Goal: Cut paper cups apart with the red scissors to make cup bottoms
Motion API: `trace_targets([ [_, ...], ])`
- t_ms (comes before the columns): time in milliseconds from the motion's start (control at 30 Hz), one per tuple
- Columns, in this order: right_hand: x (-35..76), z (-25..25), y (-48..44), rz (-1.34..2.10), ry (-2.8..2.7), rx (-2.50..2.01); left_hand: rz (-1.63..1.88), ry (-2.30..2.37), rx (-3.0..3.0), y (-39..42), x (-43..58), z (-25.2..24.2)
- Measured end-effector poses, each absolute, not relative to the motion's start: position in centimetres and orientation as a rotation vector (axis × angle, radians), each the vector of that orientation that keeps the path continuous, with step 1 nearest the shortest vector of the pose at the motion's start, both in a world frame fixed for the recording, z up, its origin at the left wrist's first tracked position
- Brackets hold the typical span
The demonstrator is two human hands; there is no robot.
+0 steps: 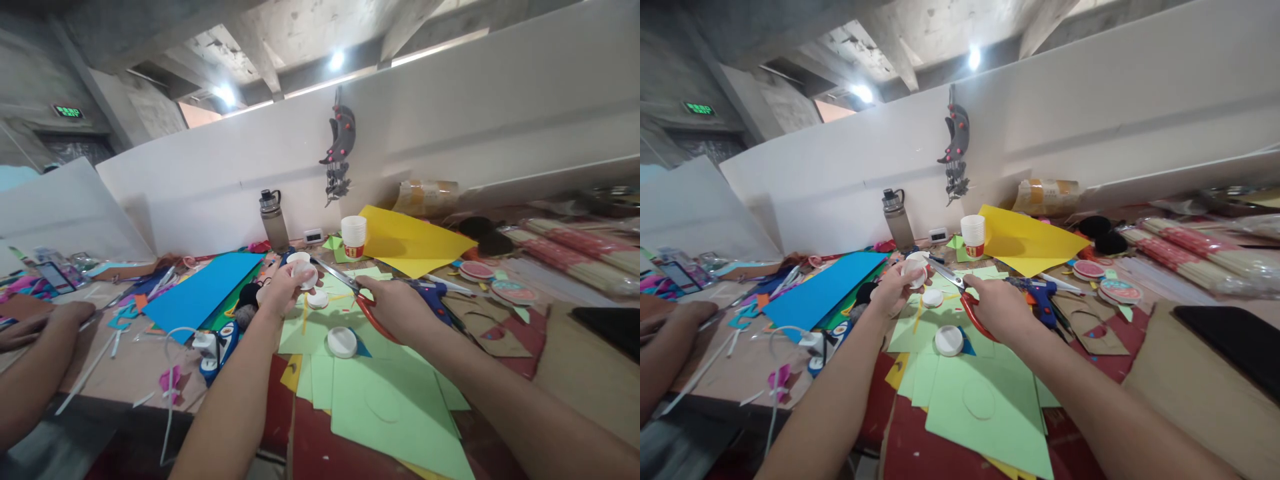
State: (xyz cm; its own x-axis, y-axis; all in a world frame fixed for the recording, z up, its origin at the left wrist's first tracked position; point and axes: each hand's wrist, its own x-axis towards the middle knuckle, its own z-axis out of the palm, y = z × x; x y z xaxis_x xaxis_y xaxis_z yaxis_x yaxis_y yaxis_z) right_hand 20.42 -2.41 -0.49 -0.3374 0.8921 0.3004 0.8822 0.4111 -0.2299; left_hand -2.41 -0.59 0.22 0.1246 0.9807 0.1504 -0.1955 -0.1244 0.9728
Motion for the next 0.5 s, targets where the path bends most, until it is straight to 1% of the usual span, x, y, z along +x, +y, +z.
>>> trace_targets([
  [200,20.3,-1.6,-1.2,0.408,-2.027,-1.32,1.388,0.903,1.225,-0.7,-1.9,0.1],
  [367,19.6,-1.1,-2.1,0.83,-1.882,-1.132,1.509,0.892,1.337,-1.1,-0.8,0.2],
  [500,19.3,-0.5,-2.5,0.932,-1.808,-1.091,1.498,0.901,1.367,-1.4,0.1,0.1],
])
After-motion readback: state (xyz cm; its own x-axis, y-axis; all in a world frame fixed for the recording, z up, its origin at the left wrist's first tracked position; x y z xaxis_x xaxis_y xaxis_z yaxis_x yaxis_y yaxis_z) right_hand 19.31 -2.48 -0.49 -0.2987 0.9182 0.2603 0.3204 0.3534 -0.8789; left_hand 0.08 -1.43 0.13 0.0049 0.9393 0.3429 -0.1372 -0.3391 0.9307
